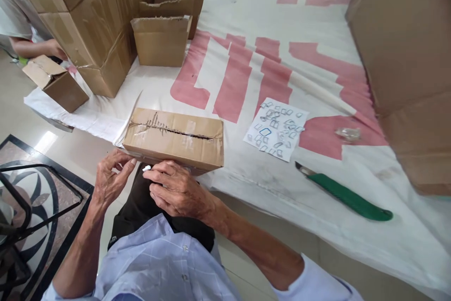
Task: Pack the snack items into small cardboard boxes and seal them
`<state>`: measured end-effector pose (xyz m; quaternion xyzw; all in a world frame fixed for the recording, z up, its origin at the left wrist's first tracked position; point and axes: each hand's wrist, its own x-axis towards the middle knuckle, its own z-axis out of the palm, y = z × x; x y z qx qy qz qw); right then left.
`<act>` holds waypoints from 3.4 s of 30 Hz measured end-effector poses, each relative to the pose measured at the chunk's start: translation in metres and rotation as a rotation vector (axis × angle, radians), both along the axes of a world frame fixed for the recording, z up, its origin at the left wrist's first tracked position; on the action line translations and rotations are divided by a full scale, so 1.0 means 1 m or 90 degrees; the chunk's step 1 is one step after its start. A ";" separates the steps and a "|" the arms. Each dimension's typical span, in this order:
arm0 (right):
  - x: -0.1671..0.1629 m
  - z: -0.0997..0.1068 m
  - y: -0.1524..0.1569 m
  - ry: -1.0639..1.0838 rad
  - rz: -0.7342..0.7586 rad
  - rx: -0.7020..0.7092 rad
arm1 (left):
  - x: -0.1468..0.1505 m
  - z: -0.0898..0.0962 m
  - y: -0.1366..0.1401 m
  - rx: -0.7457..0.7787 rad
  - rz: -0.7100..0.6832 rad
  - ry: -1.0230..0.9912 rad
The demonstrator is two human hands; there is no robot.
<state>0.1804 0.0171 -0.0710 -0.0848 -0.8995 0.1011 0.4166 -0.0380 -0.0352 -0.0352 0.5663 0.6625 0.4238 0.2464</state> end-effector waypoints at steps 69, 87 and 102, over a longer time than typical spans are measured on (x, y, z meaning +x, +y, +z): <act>0.046 -0.008 -0.029 0.460 0.006 -0.919 | 0.101 -0.010 -0.007 -0.138 0.035 -0.389; 0.098 -0.015 -0.025 0.619 -0.126 -0.867 | 0.165 -0.028 0.016 -0.082 -0.157 -0.293; 0.275 -0.063 0.128 0.066 -0.739 -0.478 | 0.265 -0.081 0.158 0.030 -0.326 0.495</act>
